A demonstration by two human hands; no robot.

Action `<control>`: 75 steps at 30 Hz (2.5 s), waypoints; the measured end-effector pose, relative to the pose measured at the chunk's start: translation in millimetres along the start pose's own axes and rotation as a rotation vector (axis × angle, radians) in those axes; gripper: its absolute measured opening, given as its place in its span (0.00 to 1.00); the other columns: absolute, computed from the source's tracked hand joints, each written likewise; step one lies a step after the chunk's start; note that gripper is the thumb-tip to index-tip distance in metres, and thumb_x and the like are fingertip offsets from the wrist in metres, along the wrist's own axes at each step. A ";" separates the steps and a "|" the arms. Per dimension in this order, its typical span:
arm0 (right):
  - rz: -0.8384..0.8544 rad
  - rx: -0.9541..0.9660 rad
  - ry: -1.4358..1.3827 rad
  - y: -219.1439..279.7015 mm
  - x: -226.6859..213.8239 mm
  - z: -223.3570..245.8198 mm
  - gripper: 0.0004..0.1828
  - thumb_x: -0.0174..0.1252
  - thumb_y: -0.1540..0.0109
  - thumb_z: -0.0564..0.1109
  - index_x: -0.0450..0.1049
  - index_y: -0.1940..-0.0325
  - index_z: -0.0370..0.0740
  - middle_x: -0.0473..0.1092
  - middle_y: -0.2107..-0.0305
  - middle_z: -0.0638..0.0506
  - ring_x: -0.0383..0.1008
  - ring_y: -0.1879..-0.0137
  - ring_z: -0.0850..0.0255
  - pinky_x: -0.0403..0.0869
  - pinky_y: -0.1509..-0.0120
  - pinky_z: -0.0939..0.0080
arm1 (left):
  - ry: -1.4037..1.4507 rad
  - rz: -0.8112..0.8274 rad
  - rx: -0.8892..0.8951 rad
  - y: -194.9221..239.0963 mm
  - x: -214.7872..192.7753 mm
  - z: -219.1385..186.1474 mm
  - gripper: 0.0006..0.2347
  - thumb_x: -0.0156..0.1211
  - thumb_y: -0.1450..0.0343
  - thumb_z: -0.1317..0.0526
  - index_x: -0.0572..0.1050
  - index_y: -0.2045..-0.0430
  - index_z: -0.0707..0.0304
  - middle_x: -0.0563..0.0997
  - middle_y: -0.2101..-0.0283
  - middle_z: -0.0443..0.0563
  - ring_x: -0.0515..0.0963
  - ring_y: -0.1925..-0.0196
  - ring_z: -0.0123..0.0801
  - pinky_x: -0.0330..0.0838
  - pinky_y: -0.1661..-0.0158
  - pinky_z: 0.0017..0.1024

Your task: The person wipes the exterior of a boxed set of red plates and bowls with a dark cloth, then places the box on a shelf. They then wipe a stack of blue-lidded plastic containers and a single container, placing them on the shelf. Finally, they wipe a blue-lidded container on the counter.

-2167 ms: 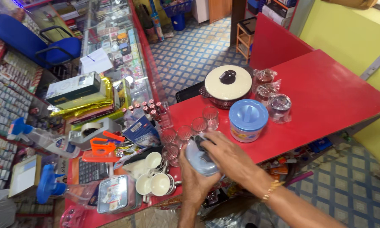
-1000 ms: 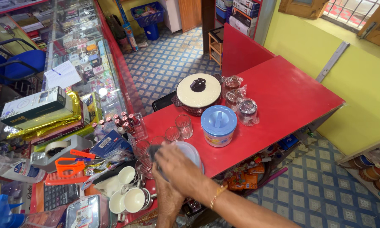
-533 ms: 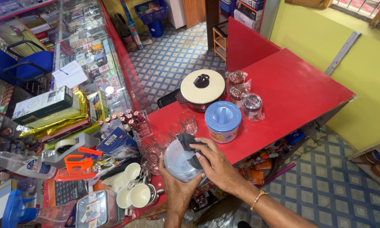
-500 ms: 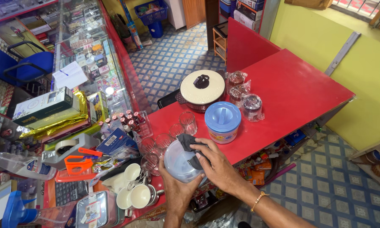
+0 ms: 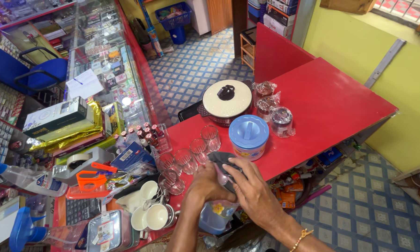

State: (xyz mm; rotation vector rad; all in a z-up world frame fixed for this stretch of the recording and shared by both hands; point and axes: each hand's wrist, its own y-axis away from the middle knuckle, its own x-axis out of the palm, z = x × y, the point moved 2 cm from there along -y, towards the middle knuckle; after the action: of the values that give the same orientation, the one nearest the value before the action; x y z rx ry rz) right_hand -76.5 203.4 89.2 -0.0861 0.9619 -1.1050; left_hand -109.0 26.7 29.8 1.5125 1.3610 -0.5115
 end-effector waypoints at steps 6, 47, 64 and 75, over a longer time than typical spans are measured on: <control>0.142 0.072 -0.157 -4.0 11.2 -18.5 0.29 0.55 0.41 0.32 0.66 0.34 0.32 0.64 0.40 0.39 0.65 0.32 0.43 0.68 0.32 0.48 | 0.065 0.022 0.322 -15.4 9.7 -9.7 0.29 0.75 0.52 0.53 0.80 0.56 0.61 0.84 0.49 0.61 0.80 0.40 0.52 0.72 0.40 0.39; 0.045 0.386 -0.225 -9.0 47.7 -59.2 0.17 0.52 0.35 0.41 0.74 0.42 0.38 0.70 0.48 0.43 0.74 0.41 0.49 0.72 0.39 0.53 | 0.476 -0.911 0.086 128.8 24.8 -0.5 0.19 0.69 0.37 0.66 0.75 0.53 0.71 0.76 0.55 0.60 0.78 0.51 0.48 0.72 0.52 0.40; 0.096 0.102 -0.088 -29.8 24.7 0.1 0.21 0.50 0.34 0.44 0.70 0.39 0.32 0.66 0.41 0.39 0.67 0.33 0.45 0.64 0.30 0.45 | 0.454 -0.955 0.117 113.8 41.3 14.2 0.57 0.84 0.54 0.52 0.49 0.35 0.77 0.56 0.33 0.76 0.58 0.31 0.64 0.53 0.35 0.52; 0.384 -0.098 0.076 -36.8 44.3 -4.7 0.28 0.52 0.38 0.41 0.63 0.34 0.27 0.57 0.32 0.33 0.53 0.24 0.42 0.51 0.22 0.41 | 0.711 -0.813 -0.049 84.9 41.5 37.4 0.58 0.86 0.56 0.54 0.48 0.34 0.69 0.66 0.37 0.69 0.71 0.36 0.52 0.66 0.40 0.42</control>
State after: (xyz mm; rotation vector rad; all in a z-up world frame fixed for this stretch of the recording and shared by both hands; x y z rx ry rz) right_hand -101.4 152.6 77.6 0.0599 1.0494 -0.7117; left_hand -8.8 25.9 12.8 1.0743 2.5513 -0.4241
